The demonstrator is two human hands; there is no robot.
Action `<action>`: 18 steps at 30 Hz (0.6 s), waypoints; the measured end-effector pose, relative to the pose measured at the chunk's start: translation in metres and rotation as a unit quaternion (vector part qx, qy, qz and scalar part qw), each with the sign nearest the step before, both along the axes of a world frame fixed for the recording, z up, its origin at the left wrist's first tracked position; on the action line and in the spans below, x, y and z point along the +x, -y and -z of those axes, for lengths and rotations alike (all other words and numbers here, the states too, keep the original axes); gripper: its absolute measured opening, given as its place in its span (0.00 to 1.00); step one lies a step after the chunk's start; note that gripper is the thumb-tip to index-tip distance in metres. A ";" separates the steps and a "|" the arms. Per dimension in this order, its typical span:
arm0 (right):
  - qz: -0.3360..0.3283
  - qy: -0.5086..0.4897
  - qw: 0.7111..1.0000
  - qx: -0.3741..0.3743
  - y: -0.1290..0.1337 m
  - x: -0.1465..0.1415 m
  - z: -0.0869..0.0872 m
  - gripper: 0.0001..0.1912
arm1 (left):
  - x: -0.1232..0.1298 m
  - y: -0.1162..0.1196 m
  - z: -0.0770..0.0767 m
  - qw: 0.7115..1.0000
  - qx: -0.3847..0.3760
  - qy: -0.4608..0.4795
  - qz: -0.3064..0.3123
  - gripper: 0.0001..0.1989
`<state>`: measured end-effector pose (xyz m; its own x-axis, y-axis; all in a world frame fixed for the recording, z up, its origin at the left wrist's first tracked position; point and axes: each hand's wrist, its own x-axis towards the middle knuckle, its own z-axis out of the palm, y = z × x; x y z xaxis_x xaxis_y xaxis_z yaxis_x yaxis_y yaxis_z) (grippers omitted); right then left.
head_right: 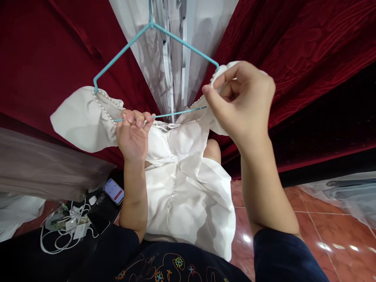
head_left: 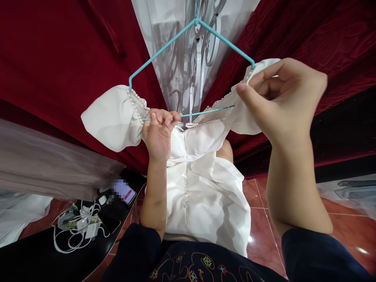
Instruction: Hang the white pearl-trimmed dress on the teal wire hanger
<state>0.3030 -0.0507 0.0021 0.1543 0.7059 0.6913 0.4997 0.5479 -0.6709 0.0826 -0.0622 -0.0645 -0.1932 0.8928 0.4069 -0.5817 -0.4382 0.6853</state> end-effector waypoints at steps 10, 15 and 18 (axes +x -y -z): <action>-0.308 -0.227 0.864 -0.328 0.031 -0.045 0.036 0.22 | 0.002 -0.001 0.000 0.998 0.000 0.042 0.050 0.15; -0.363 -0.542 0.730 -0.206 0.008 -0.065 0.059 0.17 | 0.007 0.001 -0.002 0.998 0.009 0.034 0.058 0.14; -0.386 -0.600 0.677 -0.182 0.003 -0.060 0.067 0.12 | 0.005 0.004 0.002 0.998 0.009 0.007 0.057 0.13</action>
